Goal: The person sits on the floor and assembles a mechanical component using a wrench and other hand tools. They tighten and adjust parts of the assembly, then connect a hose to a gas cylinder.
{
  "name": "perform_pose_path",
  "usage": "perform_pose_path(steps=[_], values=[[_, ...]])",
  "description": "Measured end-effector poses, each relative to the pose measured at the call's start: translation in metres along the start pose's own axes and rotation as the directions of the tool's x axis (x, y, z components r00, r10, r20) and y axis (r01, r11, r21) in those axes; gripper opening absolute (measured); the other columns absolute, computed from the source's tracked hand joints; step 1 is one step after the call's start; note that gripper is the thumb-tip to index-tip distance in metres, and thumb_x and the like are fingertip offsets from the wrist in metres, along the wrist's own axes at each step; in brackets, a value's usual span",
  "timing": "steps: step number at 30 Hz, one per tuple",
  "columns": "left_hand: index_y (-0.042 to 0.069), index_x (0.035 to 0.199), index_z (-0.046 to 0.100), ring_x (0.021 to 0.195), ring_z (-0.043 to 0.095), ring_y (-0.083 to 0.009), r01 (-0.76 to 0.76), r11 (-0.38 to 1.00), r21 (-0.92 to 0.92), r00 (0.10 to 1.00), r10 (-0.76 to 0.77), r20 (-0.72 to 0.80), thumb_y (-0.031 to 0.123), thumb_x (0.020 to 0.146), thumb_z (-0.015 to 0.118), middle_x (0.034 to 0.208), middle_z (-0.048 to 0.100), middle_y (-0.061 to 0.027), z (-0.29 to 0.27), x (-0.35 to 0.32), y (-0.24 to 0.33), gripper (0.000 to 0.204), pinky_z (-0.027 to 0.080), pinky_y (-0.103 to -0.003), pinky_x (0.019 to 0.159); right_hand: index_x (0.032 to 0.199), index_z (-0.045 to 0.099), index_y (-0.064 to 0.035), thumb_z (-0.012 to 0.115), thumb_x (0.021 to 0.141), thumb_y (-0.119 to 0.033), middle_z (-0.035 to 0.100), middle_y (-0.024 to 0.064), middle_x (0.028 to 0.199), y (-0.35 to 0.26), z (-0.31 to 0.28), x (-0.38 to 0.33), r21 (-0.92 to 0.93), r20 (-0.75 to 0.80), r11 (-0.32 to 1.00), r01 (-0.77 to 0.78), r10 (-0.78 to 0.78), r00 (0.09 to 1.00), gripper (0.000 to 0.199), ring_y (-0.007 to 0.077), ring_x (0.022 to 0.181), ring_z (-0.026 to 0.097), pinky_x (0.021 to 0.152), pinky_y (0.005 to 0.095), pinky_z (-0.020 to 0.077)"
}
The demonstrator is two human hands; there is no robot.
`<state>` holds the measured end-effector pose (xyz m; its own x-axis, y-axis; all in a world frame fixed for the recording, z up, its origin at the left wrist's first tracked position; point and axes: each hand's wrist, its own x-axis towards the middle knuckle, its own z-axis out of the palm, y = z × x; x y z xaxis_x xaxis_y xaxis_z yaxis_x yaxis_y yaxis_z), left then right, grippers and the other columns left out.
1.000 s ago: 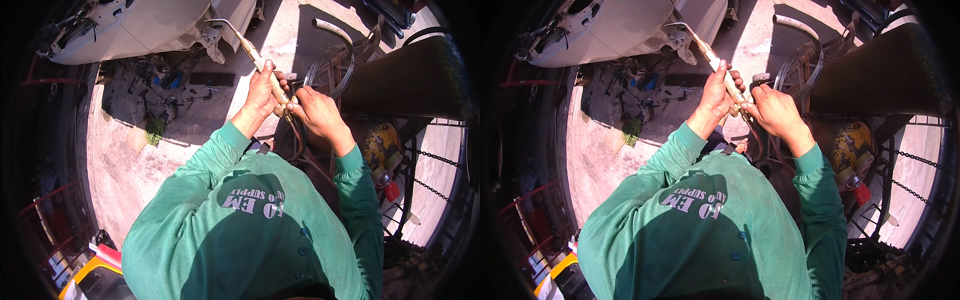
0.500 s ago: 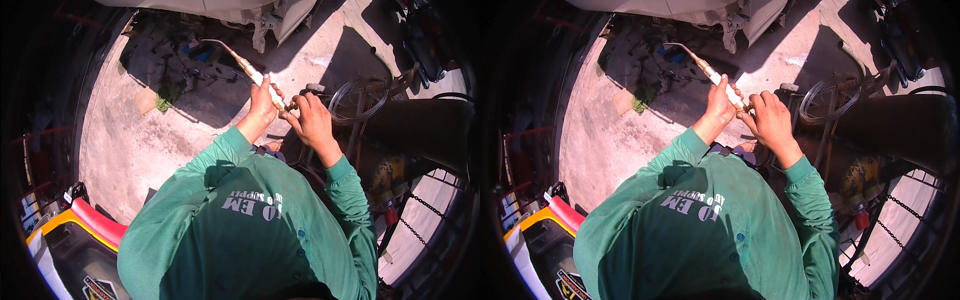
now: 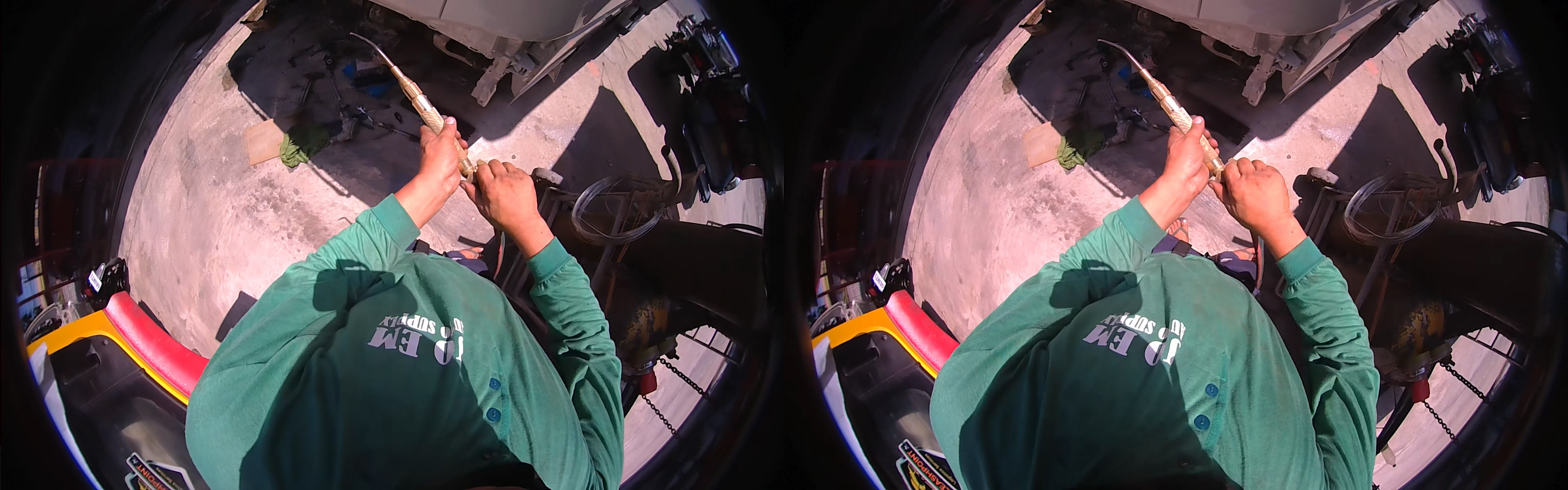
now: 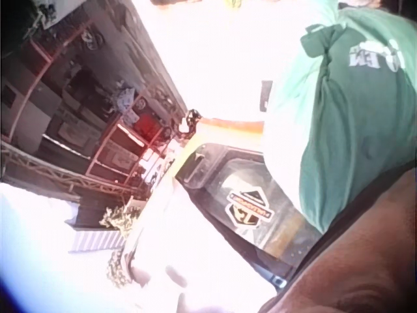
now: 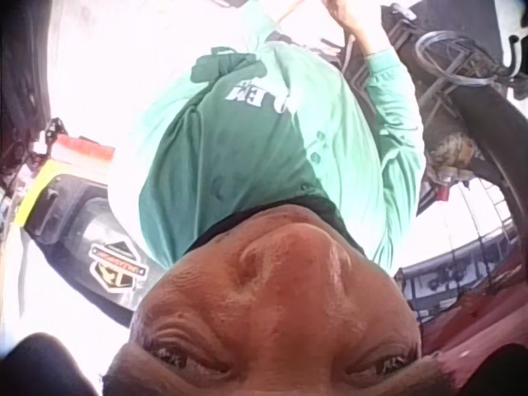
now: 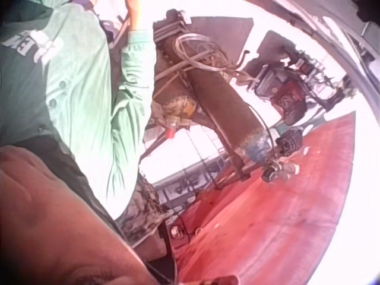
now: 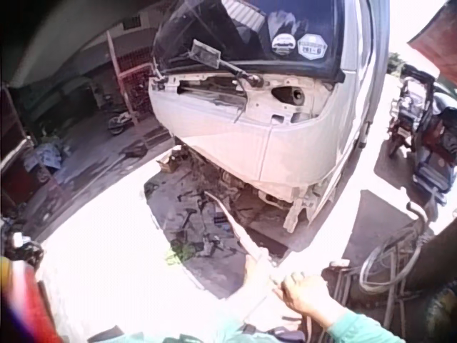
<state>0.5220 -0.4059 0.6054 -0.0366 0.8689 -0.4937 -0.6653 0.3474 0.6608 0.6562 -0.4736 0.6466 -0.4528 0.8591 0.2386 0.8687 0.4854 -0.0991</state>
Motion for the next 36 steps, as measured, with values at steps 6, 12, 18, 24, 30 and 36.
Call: perform_pose_path(steps=[6, 12, 18, 24, 30, 36], values=[[0.011, 0.106, 0.046, 0.074, 0.057, -0.0164, 0.084, 0.976, -0.201, 0.986, -0.053, 0.155, 0.028, 0.103, 0.06, 0.088, 0.054, -0.0046, -0.046, -0.01, 0.042, 0.022, 0.051, -0.035, 0.066, 0.09, 0.059, -0.0025, 0.084, 0.075, -0.043, 0.059, 0.0128, 0.086, -0.038, -0.014, 0.033, 0.448, 0.096, 0.872, -0.199, 0.175, 0.98, 0.049, 0.0313, 0.085, 0.062, 0.074, 0.0429, 0.0507], [0.003, 0.115, 0.057, 0.094, 0.063, -0.0206, -0.179, 0.967, 0.184, 0.9, 0.085, 0.428, 0.04, 0.103, 0.058, 0.097, 0.062, -0.0084, -0.059, -0.044, 0.082, 0.038, 0.052, -0.038, 0.09, 0.127, 0.053, 0.0052, 0.085, 0.083, -0.023, 0.063, 0.0081, 0.102, -0.031, 0.013, 0.055, 0.834, 0.544, -0.019, -0.551, -0.13, 0.829, 0.061, 0.0161, 0.09, 0.062, 0.079, 0.0331, 0.0521], [0.008, 0.106, 0.062, 0.086, 0.066, -0.0224, -0.097, 0.971, -0.218, 0.677, 0.225, 0.701, 0.04, 0.1, 0.062, 0.08, 0.061, -0.0064, -0.069, -0.035, 0.169, 0.032, 0.054, -0.043, 0.09, 0.099, 0.06, -0.0002, 0.074, 0.091, -0.017, 0.062, 0.0009, 0.086, -0.072, -0.012, 0.064, 0.745, 0.553, -0.048, -0.665, -0.514, 0.656, 0.024, 0.0105, 0.078, 0.063, 0.075, 0.0275, 0.0536], [0.006, 0.124, 0.054, 0.046, 0.043, -0.0057, 0.385, 0.861, -0.333, 0.18, 0.284, 0.942, 0.033, 0.103, 0.059, 0.057, 0.037, 0.006, -0.057, -0.041, 0.192, 0.035, 0.048, -0.031, 0.061, 0.088, 0.059, -0.0003, 0.08, 0.084, -0.029, 0.064, 0.0118, 0.073, -0.131, -0.036, 0.068, 0.452, 0.348, -0.659, -0.601, -0.49, 0.799, 0.036, 0.0215, 0.069, 0.067, 0.079, 0.0405, 0.0584], [0.004, 0.106, 0.057, 0.042, 0.038, -0.0054, 0.101, 0.969, -0.226, 0.558, 0.133, 0.819, 0.024, 0.105, 0.056, 0.055, 0.037, 0.0065, -0.058, -0.081, 0.203, 0.02, 0.045, -0.028, 0.054, 0.089, 0.056, -0.0009, 0.08, 0.086, -0.022, 0.053, 0.0032, 0.058, -0.13, -0.03, 0.057, 0.491, 0.401, -0.544, -0.68, -0.552, 0.731, 0.032, 0.0118, 0.045, 0.053, 0.064, 0.0364, 0.0588], [0.007, 0.111, 0.054, 0.053, 0.049, -0.0098, -0.245, 0.961, 0.131, 0.945, 0.207, 0.254, 0.028, 0.104, 0.057, 0.065, 0.046, 0.0043, -0.077, -0.05, 0.172, 0.023, 0.049, -0.029, 0.06, 0.092, 0.056, -0.0018, 0.078, 0.09, -0.016, 0.059, 0.0019, 0.066, -0.152, -0.004, 0.059, 0.799, 0.596, -0.133, -0.586, 0.047, 0.802, 0.026, 0.0117, 0.048, 0.056, 0.048, 0.0258, 0.0483]])
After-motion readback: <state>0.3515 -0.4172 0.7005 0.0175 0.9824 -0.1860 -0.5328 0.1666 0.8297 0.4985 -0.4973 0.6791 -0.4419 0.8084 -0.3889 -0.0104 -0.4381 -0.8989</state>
